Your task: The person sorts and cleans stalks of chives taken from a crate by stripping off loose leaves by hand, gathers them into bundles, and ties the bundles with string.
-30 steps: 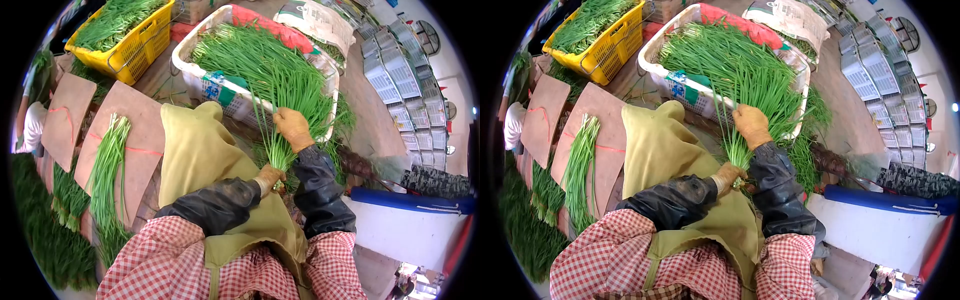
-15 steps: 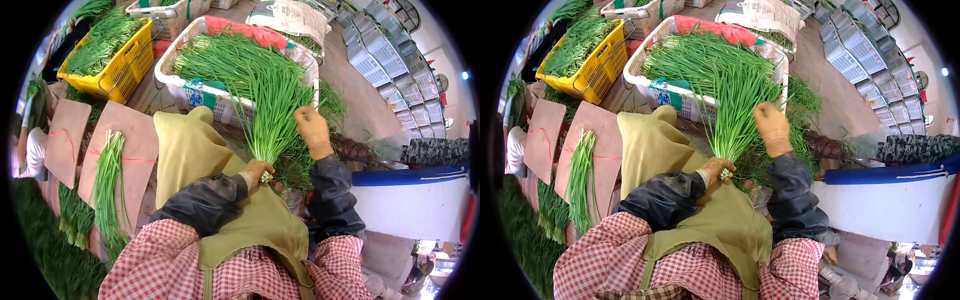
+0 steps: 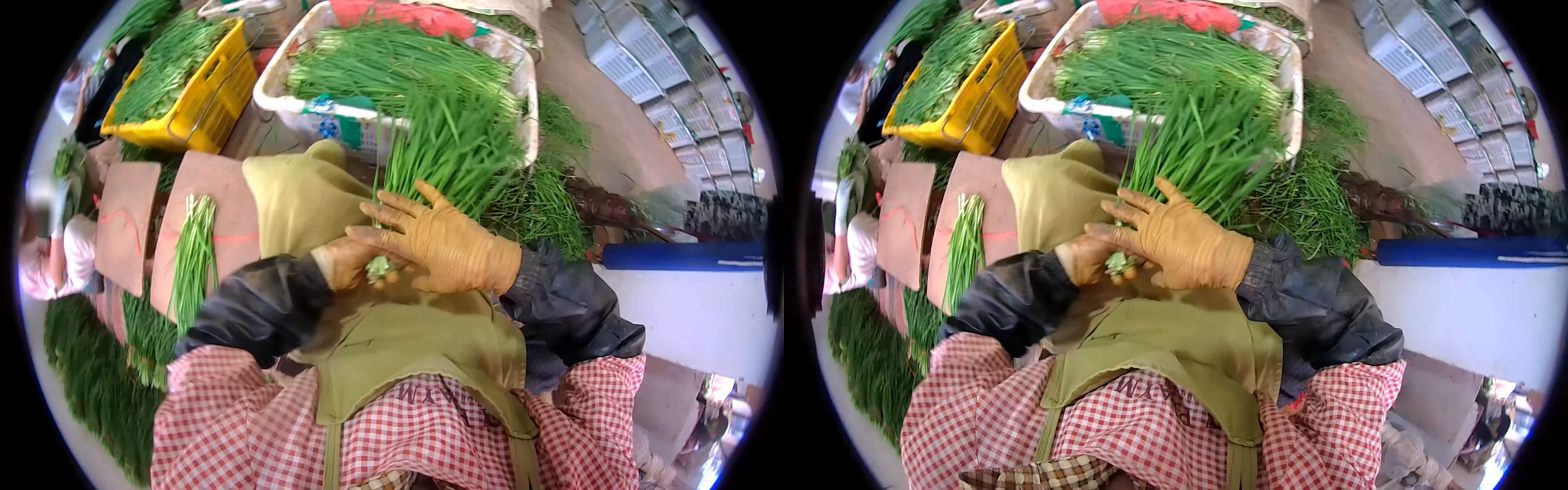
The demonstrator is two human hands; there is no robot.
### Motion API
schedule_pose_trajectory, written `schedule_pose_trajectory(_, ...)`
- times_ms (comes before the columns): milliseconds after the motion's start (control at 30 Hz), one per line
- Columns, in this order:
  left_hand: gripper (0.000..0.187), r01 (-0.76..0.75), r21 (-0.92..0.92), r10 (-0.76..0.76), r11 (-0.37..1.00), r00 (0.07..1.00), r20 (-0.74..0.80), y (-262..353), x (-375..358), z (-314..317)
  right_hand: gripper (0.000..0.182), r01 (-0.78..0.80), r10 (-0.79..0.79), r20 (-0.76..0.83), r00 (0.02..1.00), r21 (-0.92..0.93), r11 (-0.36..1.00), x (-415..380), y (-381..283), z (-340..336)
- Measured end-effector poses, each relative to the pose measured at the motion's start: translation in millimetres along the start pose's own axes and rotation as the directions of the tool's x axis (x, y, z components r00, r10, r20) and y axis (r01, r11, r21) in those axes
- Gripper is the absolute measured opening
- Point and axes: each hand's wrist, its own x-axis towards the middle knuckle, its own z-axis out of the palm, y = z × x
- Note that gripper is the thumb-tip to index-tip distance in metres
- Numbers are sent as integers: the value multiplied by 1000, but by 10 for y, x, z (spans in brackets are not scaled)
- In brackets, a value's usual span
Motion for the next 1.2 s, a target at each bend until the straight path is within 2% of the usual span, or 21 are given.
schedule_pose_trajectory(33, 25, 58, 83, -56, 995, 998, -26, 10, -183, -4, 85, -5, 6, 19, 1000, -87, 996, 44, -52, 6)
schedule_pose_trajectory(67, 23, 134, 29, -135, 991, 990, 46, -4, -359, -57, 94, -3, 9, 33, 999, -175, 985, 93, -110, 23)
schedule_pose_trajectory(133, 24, 271, -81, -257, 959, 954, 151, -125, -593, -228, 95, 45, -43, 18, 999, -160, 986, 179, -183, 57)
schedule_pose_trajectory(233, 27, 196, 152, -214, 969, 971, 108, -61, -932, -214, 92, 142, -153, -80, 985, -124, 982, 338, -348, 132)
schedule_pose_trajectory(333, 35, 309, 303, -373, 902, 910, 181, 67, -1051, -311, 75, 212, -165, -197, 967, 250, 945, 431, -399, 384)
schedule_pose_trajectory(367, 35, 301, 304, -363, 904, 915, 174, 81, -1045, -329, 75, 222, -175, -201, 964, 241, 945, 429, -414, 433)
schedule_pose_trajectory(433, 46, 289, 246, -290, 925, 956, -29, 124, -992, -326, 71, 107, 30, -276, 961, 468, 877, 373, -442, 492)
schedule_pose_trajectory(467, 54, 158, 117, -155, 980, 987, -37, 247, -993, -111, 68, 114, 74, -316, 946, 536, 836, 337, -404, 495)
schedule_pose_trajectory(500, 76, 123, -96, -132, 988, 986, -99, 387, -935, -59, 68, 108, 79, -321, 944, 525, 844, 263, -348, 451)
schedule_pose_trajectory(533, 85, 89, 127, -97, 988, 994, 58, 565, -845, -249, 63, 98, 239, -386, 891, 678, 728, 167, -270, 392)
schedule_pose_trajectory(600, 107, -53, 523, -90, 850, 966, 244, 982, -841, -282, 50, 185, 511, -417, 752, 877, 443, -6, -88, 289)
schedule_pose_trajectory(633, 105, -163, 551, 114, 818, 986, 122, 1003, -824, -201, 41, 273, 609, -401, 685, 915, 296, -96, 17, 243)
schedule_pose_trajectory(700, 97, -461, 624, 400, 631, 882, 248, 878, -438, -205, 49, 343, 686, -426, 589, 901, 265, -294, 147, -63)
schedule_pose_trajectory(733, 100, -565, 618, 526, 547, 806, 271, 775, -344, -53, 52, 407, 699, -464, 544, 874, 264, -358, 187, -178)
schedule_pose_trajectory(767, 114, -568, 673, 537, 474, 792, 290, 820, -402, 391, 54, 508, 701, -511, 497, 826, 242, -354, 224, -248)
schedule_pose_trajectory(833, 128, -688, 707, 732, -164, 396, 554, 662, 72, 677, 54, 596, 748, -536, 390, 767, 239, -336, 157, -486)
schedule_pose_trajectory(933, 136, -731, 682, 815, -13, 387, 431, 860, 42, 1008, 47, 804, 764, -612, 205, 550, 226, -254, 113, -700)
schedule_pose_trajectory(1033, 124, -777, 627, 766, 57, 438, 472, 1141, -94, 1082, 43, 900, 751, -654, 94, 379, 217, -170, 144, -830)
schedule_pose_trajectory(1100, 96, -794, 476, 689, 378, 585, 429, 1240, -360, 1238, 41, 952, 783, -606, 140, 301, 62, -129, 88, -888)
schedule_pose_trajectory(1167, 79, -574, 699, 532, 426, 784, 320, 1298, -483, 1028, 43, 933, 799, -570, 191, 359, 33, -152, -25, -809)
schedule_pose_trajectory(1200, 72, -478, 748, 483, 461, 842, 241, 1276, -641, 999, 49, 854, 759, -521, 391, 512, -89, -219, -22, -687)
